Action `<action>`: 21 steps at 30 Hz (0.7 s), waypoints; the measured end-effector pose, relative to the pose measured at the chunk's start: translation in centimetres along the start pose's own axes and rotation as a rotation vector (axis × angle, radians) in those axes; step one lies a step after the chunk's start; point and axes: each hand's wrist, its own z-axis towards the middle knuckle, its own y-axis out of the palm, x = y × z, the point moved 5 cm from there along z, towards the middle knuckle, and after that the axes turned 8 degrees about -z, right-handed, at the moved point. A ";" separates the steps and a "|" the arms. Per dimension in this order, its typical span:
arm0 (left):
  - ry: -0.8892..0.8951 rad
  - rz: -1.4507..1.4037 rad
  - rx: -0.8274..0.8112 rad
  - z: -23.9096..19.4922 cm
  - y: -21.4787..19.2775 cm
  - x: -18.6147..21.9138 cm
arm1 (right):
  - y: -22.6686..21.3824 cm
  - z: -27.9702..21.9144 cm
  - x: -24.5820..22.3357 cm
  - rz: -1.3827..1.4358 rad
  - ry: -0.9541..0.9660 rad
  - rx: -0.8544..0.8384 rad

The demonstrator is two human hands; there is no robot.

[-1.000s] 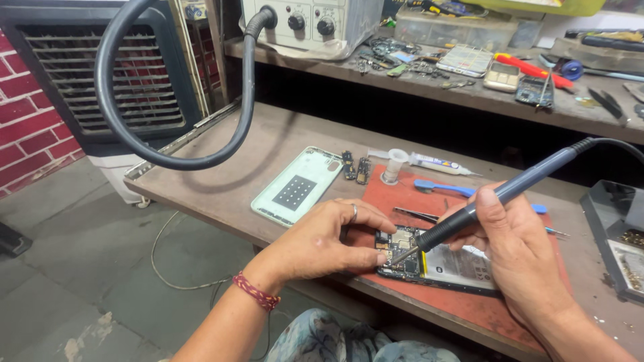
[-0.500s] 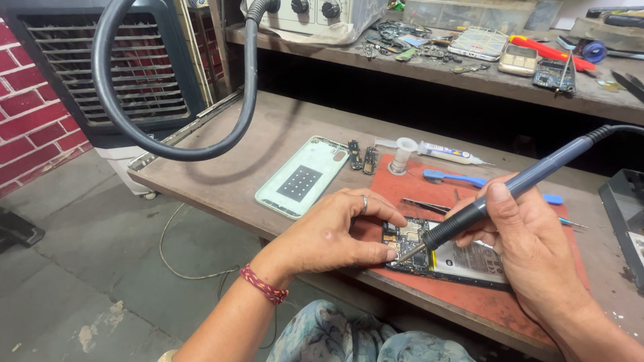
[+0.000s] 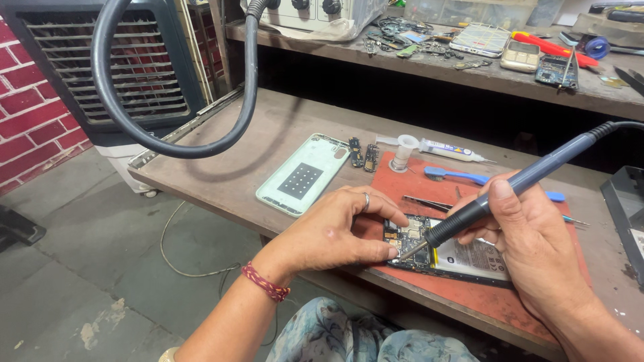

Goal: The person cleans the motherboard of a disassembled smartphone using a small brush. They then use tweezers to position a small component on the circuit board and solder it into place using a soldering iron. The person works on a cluttered workbench with various tools and electronic parts visible.

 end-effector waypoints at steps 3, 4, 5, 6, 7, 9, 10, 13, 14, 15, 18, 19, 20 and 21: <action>-0.002 -0.004 0.000 -0.1 0.0 -0.2 | -0.1 0.0 0.2 0.003 0.005 0.011; 0.015 -0.008 -0.004 -0.1 0.0 -0.3 | -0.1 0.0 0.2 0.002 0.002 0.008; 0.033 -0.011 -0.008 0.0 0.0 -0.3 | -0.1 0.0 0.2 0.001 -0.002 0.005; 0.051 -0.015 -0.012 0.0 0.1 -0.2 | -0.1 0.0 0.2 0.000 -0.006 0.002; 0.038 0.002 -0.009 0.0 0.0 -0.4 | -0.1 0.0 0.2 0.002 -0.007 0.010; 0.012 0.033 -0.005 0.0 0.0 -0.5 | -0.1 0.0 0.2 0.005 -0.006 0.025; 0.001 0.034 -0.003 0.0 0.0 -0.5 | -0.1 0.0 0.2 0.004 -0.005 0.020; -0.018 0.041 -0.001 0.0 0.0 -0.5 | -0.1 0.0 0.3 -0.001 0.000 0.016; -0.018 0.049 -0.003 0.0 0.0 -0.4 | -0.1 0.0 0.2 -0.002 0.002 0.021; -0.019 0.054 -0.005 0.0 0.0 -0.4 | -0.2 -0.1 0.3 -0.005 0.006 0.026; -0.041 0.027 -0.010 -0.1 0.0 -0.4 | 0.0 -0.1 0.1 0.028 -0.010 -0.014; -0.036 0.032 -0.010 -0.1 0.1 -0.4 | 0.0 -0.1 0.1 0.012 -0.009 -0.004; -0.032 0.037 -0.010 -0.1 0.1 -0.3 | 0.0 -0.2 0.0 -0.003 -0.008 0.006; -0.026 0.041 -0.009 0.0 0.1 -0.3 | -0.1 -0.1 -0.1 -0.019 -0.007 0.017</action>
